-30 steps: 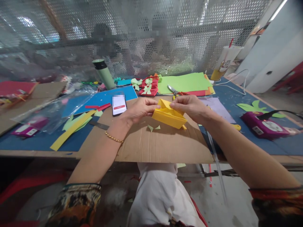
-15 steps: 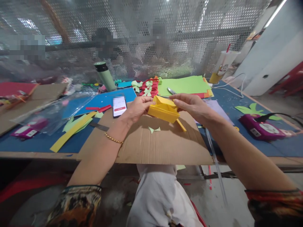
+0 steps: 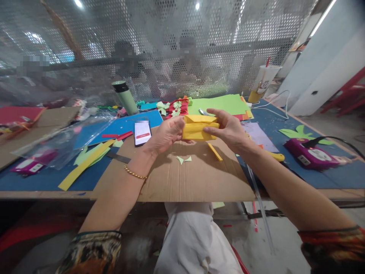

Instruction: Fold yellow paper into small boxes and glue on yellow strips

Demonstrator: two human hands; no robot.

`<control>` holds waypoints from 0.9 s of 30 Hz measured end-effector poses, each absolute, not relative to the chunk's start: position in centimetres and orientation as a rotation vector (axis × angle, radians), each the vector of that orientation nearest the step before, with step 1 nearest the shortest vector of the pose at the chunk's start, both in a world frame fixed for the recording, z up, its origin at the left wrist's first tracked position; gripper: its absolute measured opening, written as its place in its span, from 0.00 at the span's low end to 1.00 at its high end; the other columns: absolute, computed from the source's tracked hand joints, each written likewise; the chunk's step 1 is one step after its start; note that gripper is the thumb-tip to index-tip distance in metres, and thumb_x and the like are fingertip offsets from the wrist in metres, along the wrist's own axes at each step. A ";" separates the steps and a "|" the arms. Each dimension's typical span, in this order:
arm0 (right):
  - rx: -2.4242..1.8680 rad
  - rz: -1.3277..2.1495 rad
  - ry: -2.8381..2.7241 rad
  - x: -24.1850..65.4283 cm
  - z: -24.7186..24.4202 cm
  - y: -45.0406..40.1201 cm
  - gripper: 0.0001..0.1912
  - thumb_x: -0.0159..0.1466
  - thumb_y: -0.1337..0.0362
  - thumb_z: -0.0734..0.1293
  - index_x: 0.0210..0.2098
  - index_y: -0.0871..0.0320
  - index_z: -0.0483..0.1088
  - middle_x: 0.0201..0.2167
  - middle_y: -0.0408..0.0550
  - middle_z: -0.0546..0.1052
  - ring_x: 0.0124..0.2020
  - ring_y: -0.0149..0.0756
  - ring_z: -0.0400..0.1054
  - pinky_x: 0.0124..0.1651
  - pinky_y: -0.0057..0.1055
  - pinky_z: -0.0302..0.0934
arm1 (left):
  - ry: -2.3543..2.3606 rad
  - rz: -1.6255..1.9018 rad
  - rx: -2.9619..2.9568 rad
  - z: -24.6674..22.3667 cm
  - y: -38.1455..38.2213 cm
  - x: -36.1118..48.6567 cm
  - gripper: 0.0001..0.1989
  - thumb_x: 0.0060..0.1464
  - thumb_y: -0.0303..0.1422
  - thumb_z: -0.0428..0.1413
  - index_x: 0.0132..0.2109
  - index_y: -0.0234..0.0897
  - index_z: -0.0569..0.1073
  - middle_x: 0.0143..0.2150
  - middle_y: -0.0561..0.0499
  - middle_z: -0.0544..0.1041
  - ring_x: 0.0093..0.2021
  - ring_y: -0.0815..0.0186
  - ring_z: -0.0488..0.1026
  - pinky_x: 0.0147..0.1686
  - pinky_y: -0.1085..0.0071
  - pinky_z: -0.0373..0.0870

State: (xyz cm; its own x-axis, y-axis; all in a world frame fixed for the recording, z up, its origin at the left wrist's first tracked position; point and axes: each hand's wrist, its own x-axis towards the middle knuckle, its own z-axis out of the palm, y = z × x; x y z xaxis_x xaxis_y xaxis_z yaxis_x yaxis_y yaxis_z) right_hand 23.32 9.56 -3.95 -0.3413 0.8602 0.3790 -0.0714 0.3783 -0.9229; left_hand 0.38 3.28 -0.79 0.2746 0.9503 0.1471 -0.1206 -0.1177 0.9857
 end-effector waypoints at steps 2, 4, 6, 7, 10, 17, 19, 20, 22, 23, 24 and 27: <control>-0.722 1.137 -1.600 23.2 -4.0 9.4 0.42 0.50 0.53 0.85 0.62 0.53 0.75 0.58 0.55 0.82 0.59 0.53 0.79 0.64 0.52 0.76 | 0.878 1.174 1.360 -1.1 3.2 0.7 0.35 0.43 0.47 0.79 0.54 0.35 0.80 0.58 0.39 0.85 0.49 0.55 0.85 0.38 0.69 0.85; -0.726 1.134 -1.590 23.0 -4.0 9.1 0.39 0.51 0.55 0.84 0.61 0.53 0.75 0.53 0.53 0.84 0.56 0.53 0.80 0.62 0.52 0.77 | 0.946 1.205 1.328 -1.5 3.2 0.9 0.28 0.46 0.40 0.77 0.52 0.35 0.81 0.56 0.42 0.85 0.45 0.60 0.85 0.37 0.70 0.84; -0.735 1.140 -1.582 22.8 -4.0 8.8 0.38 0.50 0.55 0.84 0.59 0.53 0.76 0.50 0.52 0.85 0.54 0.51 0.81 0.60 0.51 0.78 | 0.985 1.225 1.303 -1.8 3.4 1.0 0.20 0.50 0.35 0.73 0.50 0.35 0.82 0.51 0.44 0.86 0.43 0.63 0.85 0.40 0.70 0.84; -0.740 1.154 -1.579 22.7 -4.0 8.6 0.38 0.50 0.55 0.84 0.58 0.53 0.76 0.49 0.52 0.85 0.53 0.51 0.81 0.60 0.51 0.78 | 0.987 1.238 1.302 -1.9 3.5 1.0 0.17 0.51 0.33 0.71 0.48 0.34 0.82 0.49 0.46 0.87 0.42 0.64 0.84 0.43 0.70 0.83; -0.761 1.195 -1.558 22.6 -3.8 8.4 0.42 0.45 0.55 0.86 0.58 0.54 0.75 0.49 0.51 0.85 0.52 0.51 0.81 0.58 0.49 0.78 | 0.981 1.291 1.317 -1.9 3.6 1.0 0.14 0.52 0.30 0.69 0.46 0.34 0.83 0.46 0.48 0.87 0.43 0.66 0.84 0.50 0.69 0.81; -0.751 1.310 -1.474 22.7 -3.8 8.5 0.39 0.48 0.53 0.85 0.56 0.56 0.75 0.49 0.53 0.85 0.51 0.47 0.81 0.60 0.48 0.76 | 1.036 1.374 1.413 -1.5 3.4 1.3 0.15 0.53 0.28 0.67 0.48 0.32 0.82 0.47 0.46 0.87 0.45 0.65 0.83 0.50 0.67 0.80; -0.754 1.286 -1.475 22.7 -3.9 8.6 0.38 0.47 0.56 0.85 0.55 0.56 0.75 0.48 0.53 0.86 0.50 0.47 0.81 0.60 0.48 0.77 | 1.028 1.392 1.400 -1.6 3.4 1.4 0.16 0.53 0.28 0.68 0.50 0.32 0.82 0.46 0.46 0.87 0.45 0.64 0.83 0.49 0.67 0.80; -0.762 1.267 -1.479 22.7 -3.9 8.7 0.38 0.47 0.57 0.84 0.55 0.57 0.75 0.48 0.53 0.86 0.50 0.47 0.81 0.60 0.49 0.77 | 1.022 1.391 1.385 -1.7 3.4 1.4 0.17 0.52 0.29 0.69 0.50 0.32 0.82 0.47 0.46 0.87 0.45 0.64 0.83 0.49 0.67 0.80; -0.777 1.237 -1.499 22.7 -4.1 8.9 0.37 0.48 0.57 0.84 0.55 0.57 0.76 0.48 0.53 0.86 0.50 0.49 0.82 0.59 0.50 0.77 | 1.000 1.387 1.330 -1.9 3.6 1.5 0.19 0.51 0.30 0.71 0.51 0.33 0.81 0.49 0.45 0.86 0.47 0.63 0.82 0.51 0.67 0.80; -0.780 1.224 -1.511 22.7 -4.2 9.0 0.37 0.49 0.56 0.84 0.55 0.56 0.76 0.49 0.53 0.86 0.50 0.49 0.82 0.59 0.51 0.77 | 0.983 1.378 1.294 -2.0 3.7 1.4 0.20 0.50 0.30 0.71 0.51 0.34 0.81 0.50 0.45 0.86 0.47 0.63 0.82 0.52 0.66 0.80; -0.782 1.212 -1.521 22.7 -4.3 9.1 0.36 0.49 0.56 0.84 0.56 0.56 0.76 0.49 0.53 0.86 0.51 0.49 0.82 0.59 0.52 0.78 | 0.971 1.364 1.255 -2.1 3.8 1.4 0.19 0.50 0.30 0.72 0.50 0.34 0.81 0.50 0.45 0.86 0.47 0.63 0.82 0.52 0.65 0.80; -0.791 1.202 -1.513 22.5 -4.6 9.1 0.36 0.49 0.56 0.84 0.56 0.56 0.76 0.47 0.52 0.86 0.50 0.50 0.82 0.58 0.51 0.78 | 0.981 1.305 1.172 -2.4 4.1 1.2 0.15 0.50 0.31 0.72 0.45 0.34 0.81 0.45 0.46 0.86 0.43 0.64 0.82 0.50 0.64 0.81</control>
